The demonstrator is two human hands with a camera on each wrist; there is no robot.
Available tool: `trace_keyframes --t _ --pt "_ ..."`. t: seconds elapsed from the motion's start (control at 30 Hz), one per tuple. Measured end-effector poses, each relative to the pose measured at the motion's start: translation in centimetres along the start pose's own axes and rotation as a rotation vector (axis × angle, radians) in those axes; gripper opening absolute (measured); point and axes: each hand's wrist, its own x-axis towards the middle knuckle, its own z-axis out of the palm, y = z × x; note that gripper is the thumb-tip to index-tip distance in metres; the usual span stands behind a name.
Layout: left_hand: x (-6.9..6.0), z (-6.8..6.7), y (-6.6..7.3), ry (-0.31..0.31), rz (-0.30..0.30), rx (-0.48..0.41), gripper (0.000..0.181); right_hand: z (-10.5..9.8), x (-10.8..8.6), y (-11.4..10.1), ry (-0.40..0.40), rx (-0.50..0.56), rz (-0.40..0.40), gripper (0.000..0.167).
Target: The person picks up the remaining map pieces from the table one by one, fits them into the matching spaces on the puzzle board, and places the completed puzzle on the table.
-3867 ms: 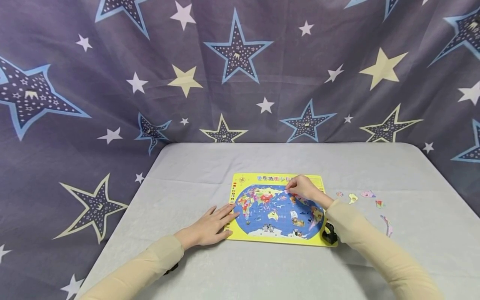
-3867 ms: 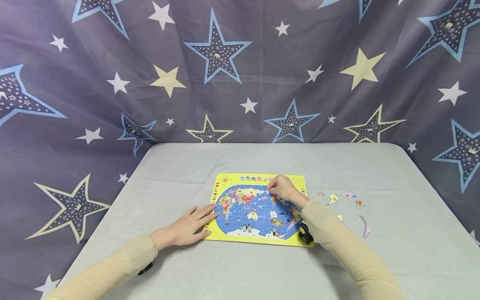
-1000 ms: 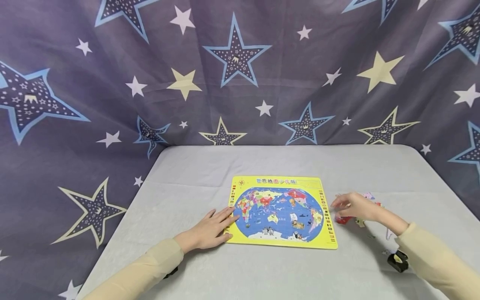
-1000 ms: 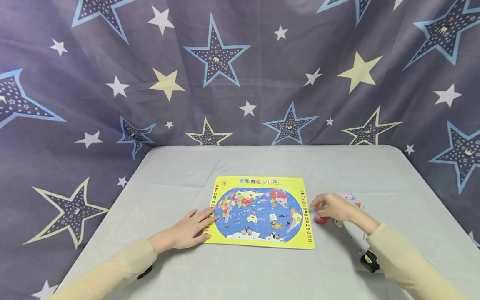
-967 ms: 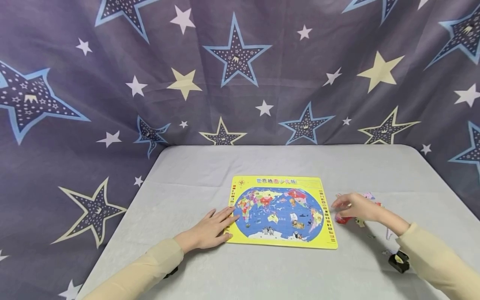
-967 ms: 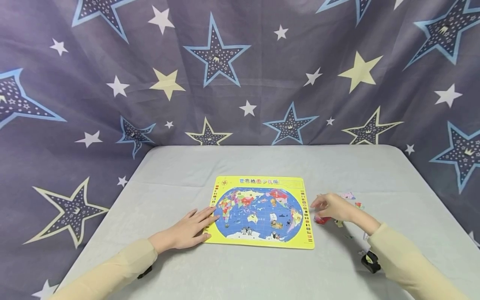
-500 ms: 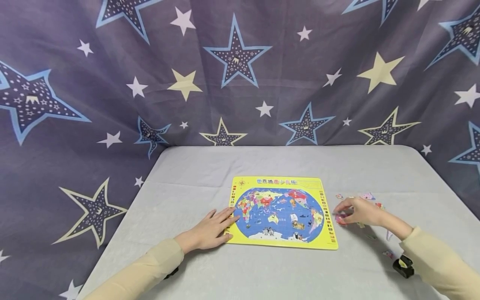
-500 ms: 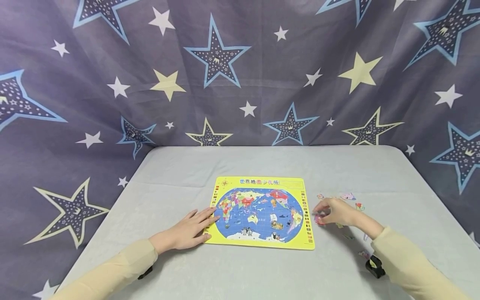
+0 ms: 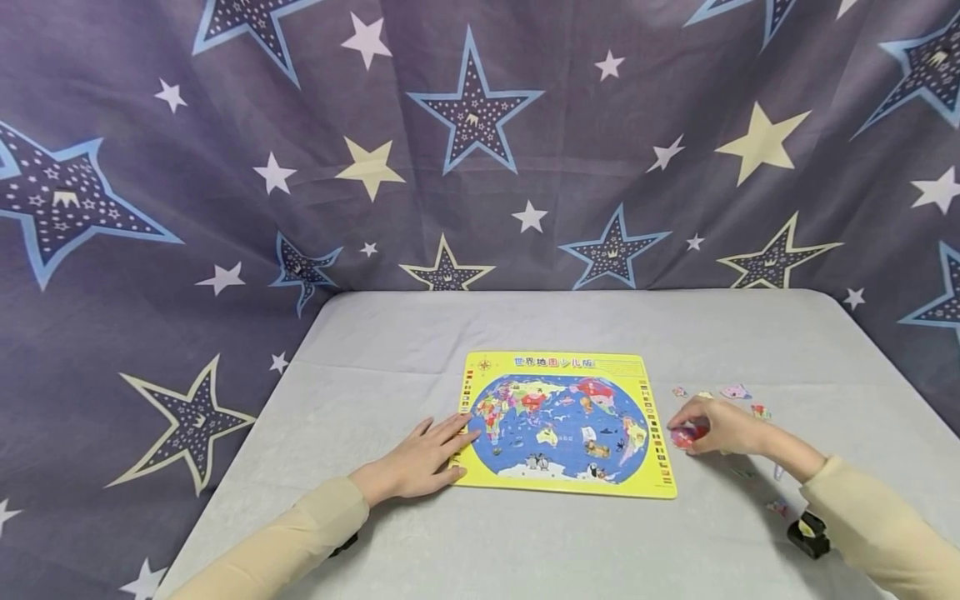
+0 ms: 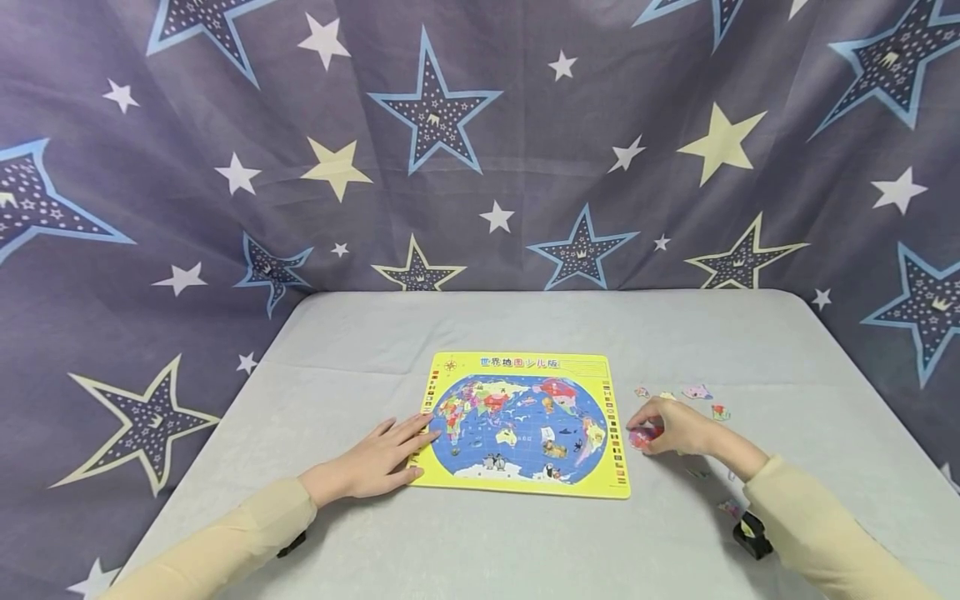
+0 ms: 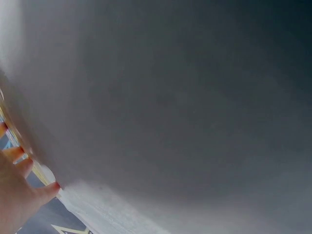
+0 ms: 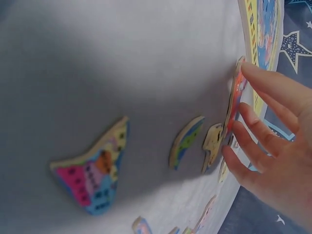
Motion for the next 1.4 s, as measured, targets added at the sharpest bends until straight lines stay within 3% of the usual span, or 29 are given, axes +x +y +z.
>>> trace_keyframes --t 0.43,1.0,1.4 --pt "0.02 -0.03 0.00 0.003 -0.005 -0.006 0.059 0.30 -0.07 0.16 -0.007 0.023 0.006 0.035" --pt "-0.06 0.01 0.14 0.017 -0.002 0.019 0.059 0.63 -0.08 0.86 0.047 -0.016 -0.001 0.034" --pt "-0.03 -0.01 0.21 0.011 -0.005 0.009 0.058 0.65 -0.14 0.95 0.032 0.048 0.015 0.030"
